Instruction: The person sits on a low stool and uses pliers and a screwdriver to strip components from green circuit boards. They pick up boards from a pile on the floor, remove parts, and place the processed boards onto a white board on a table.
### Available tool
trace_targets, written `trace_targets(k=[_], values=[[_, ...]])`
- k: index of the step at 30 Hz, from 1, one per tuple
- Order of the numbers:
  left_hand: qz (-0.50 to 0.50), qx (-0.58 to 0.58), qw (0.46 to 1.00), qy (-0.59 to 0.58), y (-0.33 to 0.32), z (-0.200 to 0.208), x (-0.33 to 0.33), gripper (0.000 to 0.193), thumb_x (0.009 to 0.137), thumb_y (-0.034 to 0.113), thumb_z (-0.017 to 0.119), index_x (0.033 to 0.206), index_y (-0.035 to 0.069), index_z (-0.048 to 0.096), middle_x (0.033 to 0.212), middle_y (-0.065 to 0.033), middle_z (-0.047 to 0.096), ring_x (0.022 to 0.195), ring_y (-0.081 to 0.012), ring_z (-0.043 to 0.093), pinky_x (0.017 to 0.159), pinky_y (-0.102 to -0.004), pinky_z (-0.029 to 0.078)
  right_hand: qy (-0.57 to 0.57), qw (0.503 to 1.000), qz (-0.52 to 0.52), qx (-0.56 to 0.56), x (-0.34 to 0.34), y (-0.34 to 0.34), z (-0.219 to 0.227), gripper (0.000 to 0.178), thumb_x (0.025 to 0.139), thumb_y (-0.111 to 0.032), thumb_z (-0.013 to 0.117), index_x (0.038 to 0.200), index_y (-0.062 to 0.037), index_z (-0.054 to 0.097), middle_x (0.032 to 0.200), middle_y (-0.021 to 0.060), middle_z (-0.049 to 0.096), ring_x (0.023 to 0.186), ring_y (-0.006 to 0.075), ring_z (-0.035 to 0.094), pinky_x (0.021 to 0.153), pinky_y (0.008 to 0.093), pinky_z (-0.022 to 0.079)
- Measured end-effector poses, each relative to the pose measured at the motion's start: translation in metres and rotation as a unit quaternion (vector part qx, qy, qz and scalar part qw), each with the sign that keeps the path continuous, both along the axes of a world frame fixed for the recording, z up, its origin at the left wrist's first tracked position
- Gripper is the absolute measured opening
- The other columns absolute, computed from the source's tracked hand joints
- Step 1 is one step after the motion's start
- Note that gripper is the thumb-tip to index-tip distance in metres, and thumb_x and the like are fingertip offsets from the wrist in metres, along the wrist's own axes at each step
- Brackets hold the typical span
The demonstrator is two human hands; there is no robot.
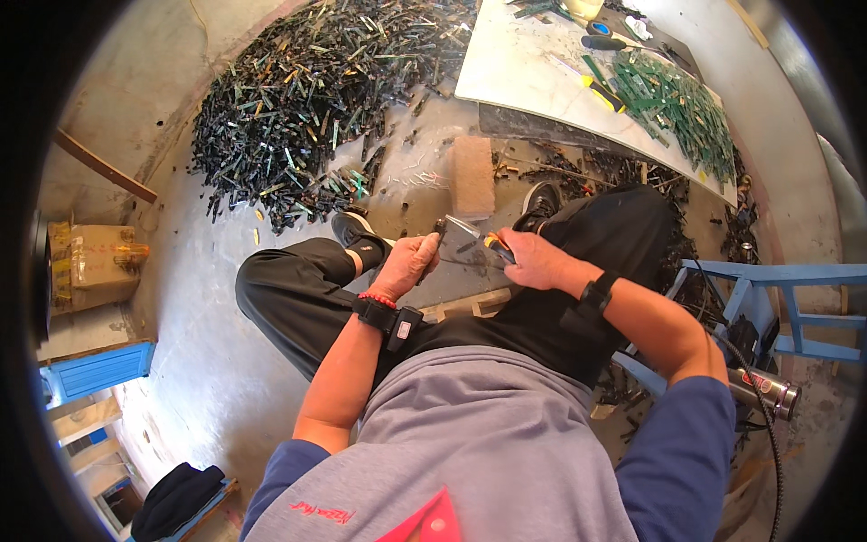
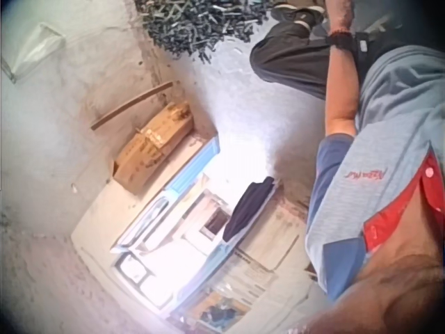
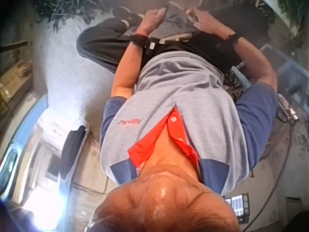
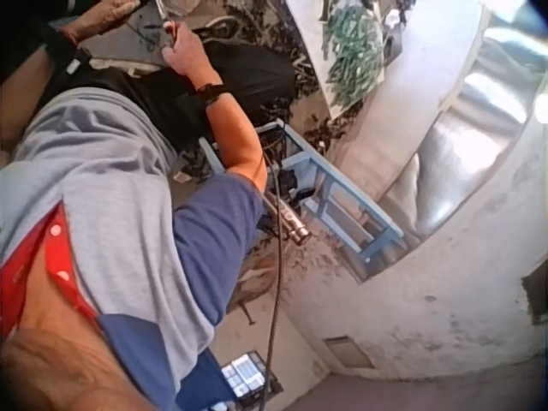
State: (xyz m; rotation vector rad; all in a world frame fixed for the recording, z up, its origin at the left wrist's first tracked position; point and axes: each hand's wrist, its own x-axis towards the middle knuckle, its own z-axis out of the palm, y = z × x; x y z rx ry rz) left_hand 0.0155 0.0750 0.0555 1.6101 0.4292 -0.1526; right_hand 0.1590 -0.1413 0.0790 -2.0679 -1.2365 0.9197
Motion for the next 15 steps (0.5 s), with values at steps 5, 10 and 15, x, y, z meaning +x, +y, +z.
trace_targets(k=[5,10,15], values=[[0.018,-0.027,0.999,0.014,-0.001,-0.004,0.006,0.052,0.096,0.043,0.045,0.061,0.005,0.052,0.054,0.0011,0.046,0.048,-0.0078,0.040,0.045,-0.0239,0.032,0.365,0.927,-0.081,-0.023,-0.011,0.010,0.006,0.027,0.076,-0.009,0.048,0.101,-0.0006,0.051,0.078,0.0043,0.057,0.068,0.0124,0.055,0.062,0.0273,0.043],[0.029,-0.062,0.997,0.026,-0.003,0.002,0.008,0.053,0.096,0.045,0.044,0.061,0.005,0.052,0.053,0.0009,0.045,0.048,-0.0077,0.041,0.045,-0.0238,0.033,0.518,0.843,-0.142,-0.019,-0.012,0.009,0.012,0.036,0.072,-0.006,0.049,0.108,0.0003,0.051,0.085,0.0089,0.061,0.072,0.0153,0.058,0.066,0.0276,0.046],[0.035,-0.072,0.997,0.021,-0.001,0.003,0.007,0.053,0.096,0.045,0.044,0.061,0.006,0.052,0.053,0.0014,0.046,0.047,-0.0070,0.041,0.044,-0.0227,0.032,0.451,0.883,-0.131,0.014,-0.014,0.011,0.012,0.037,0.072,-0.005,0.048,0.108,0.0012,0.051,0.086,0.0096,0.061,0.074,0.0161,0.059,0.068,0.0275,0.046]])
